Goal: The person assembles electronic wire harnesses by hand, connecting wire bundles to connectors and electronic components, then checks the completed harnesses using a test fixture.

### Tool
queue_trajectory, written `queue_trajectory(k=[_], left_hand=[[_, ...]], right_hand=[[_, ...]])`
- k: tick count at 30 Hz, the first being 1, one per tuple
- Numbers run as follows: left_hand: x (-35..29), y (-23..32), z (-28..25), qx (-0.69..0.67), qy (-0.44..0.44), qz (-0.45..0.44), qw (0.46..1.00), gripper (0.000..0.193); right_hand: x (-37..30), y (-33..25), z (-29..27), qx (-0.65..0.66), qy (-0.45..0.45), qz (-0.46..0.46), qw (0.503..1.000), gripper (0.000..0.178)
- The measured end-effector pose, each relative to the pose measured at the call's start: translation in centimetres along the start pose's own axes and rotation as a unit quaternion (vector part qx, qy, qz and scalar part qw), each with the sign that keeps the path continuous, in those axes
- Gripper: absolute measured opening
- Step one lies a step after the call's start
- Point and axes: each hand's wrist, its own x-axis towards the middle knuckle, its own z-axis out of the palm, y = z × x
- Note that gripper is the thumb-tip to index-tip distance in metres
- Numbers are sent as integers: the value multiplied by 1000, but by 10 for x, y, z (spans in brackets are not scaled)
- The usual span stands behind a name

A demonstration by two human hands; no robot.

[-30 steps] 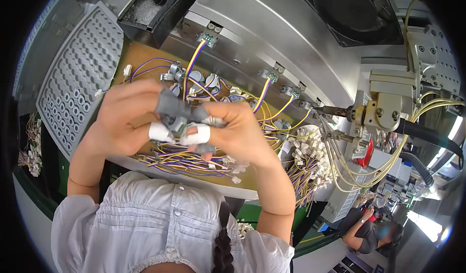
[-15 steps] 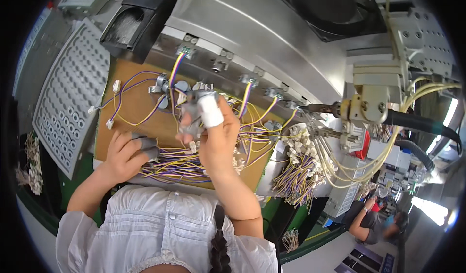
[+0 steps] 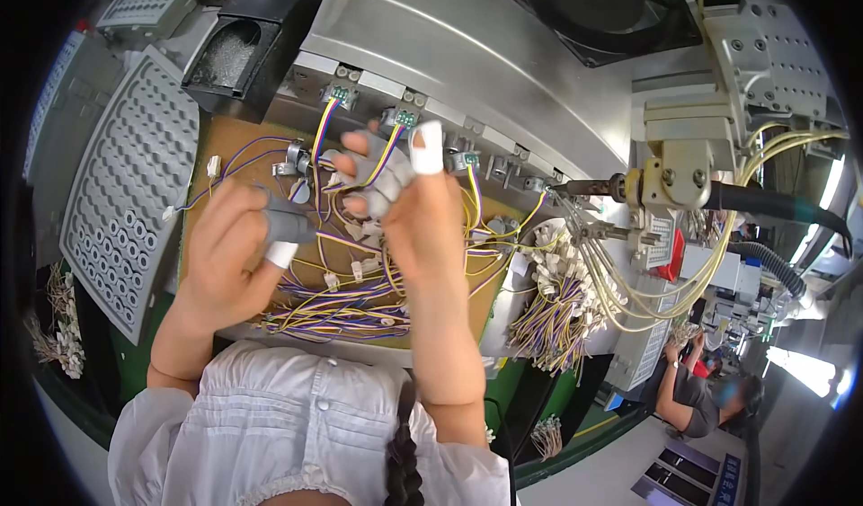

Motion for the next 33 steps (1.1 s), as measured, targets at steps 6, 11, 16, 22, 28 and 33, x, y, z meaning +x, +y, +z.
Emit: queue_trajectory(k=[6,11,16,22,28,33], left_hand=[[-6,0,1,13,-16,-18,1000,20],[-13,7,-4,4,-16,-37,999,20],[-12,-1,-4,41,-14,11,999,26],[-17,0,5,-34,70,48,996,20],[-57,-25,-37,179,101,-126,970,35],[-164,-130,-123,552,-94,-379,737,38]], right_hand=[[-1,2,2,-95,56,-31,993,40],[0,23,14,-45,81,-132,987,37],[-1,-14,5,-122,10,0,993,44],[-60,-23,-10,-566,-40,-203,798,32],[-60,4,-9,-557,-87,-222,796,17],[-58,-21,-17,-346,-10,-175,922,12]])
